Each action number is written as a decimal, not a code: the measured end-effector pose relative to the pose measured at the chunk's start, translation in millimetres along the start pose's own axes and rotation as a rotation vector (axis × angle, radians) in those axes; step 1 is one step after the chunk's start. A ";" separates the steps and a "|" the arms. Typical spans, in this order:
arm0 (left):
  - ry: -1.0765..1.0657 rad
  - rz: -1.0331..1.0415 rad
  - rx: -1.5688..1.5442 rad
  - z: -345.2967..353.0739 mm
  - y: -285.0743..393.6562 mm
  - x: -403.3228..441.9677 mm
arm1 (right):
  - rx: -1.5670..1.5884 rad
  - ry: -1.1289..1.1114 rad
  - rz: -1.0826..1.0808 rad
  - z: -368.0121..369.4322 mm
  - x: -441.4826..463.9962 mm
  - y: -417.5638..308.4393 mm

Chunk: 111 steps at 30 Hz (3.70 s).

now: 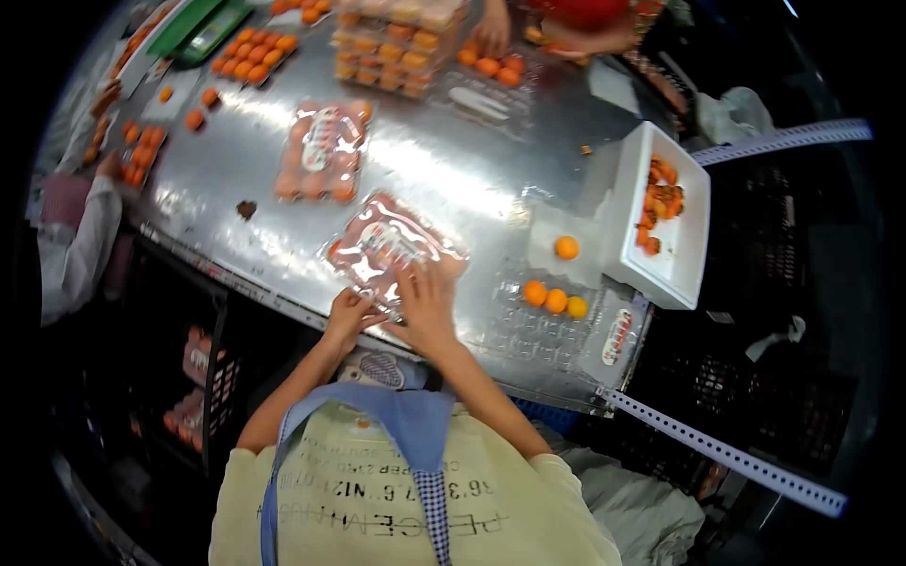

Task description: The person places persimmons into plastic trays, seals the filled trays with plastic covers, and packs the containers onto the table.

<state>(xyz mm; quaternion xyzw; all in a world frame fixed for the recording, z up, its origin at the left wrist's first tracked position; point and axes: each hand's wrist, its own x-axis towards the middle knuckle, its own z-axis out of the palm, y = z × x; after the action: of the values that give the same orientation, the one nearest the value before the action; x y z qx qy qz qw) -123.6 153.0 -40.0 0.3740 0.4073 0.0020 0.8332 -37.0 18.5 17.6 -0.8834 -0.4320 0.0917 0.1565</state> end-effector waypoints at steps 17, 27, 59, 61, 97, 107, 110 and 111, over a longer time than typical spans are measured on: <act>0.102 0.166 0.119 11.3 -20.2 8.6 | -0.190 -0.041 -0.040 21.2 -12.4 15.3; -0.061 0.129 0.080 -2.3 -5.5 13.0 | -0.298 -0.008 0.098 11.6 5.8 -4.0; -0.061 0.030 0.322 -15.5 19.3 39.4 | 0.227 0.138 0.365 -25.5 18.3 17.9; -0.056 0.061 0.395 -15.6 19.1 41.7 | 0.182 0.261 0.374 -62.5 26.4 21.7; -0.341 1.047 1.659 30.8 123.7 128.2 | 0.148 0.092 -0.056 -16.2 84.7 56.8; -0.505 0.959 1.529 22.2 152.8 115.5 | 0.453 0.341 0.262 -25.6 102.4 70.1; -0.554 0.899 1.342 20.4 158.6 115.5 | 0.349 0.391 0.282 -26.3 143.2 97.2; -0.604 0.907 1.304 21.2 163.5 113.3 | 0.285 0.393 0.280 -23.5 153.2 103.6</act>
<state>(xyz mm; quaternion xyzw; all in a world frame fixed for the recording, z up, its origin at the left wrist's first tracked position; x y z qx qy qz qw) 15.8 292.5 -6.3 0.8909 -0.1023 0.0010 0.4425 139.6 75.4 -1.5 -0.9044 -0.2501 -0.0008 0.3457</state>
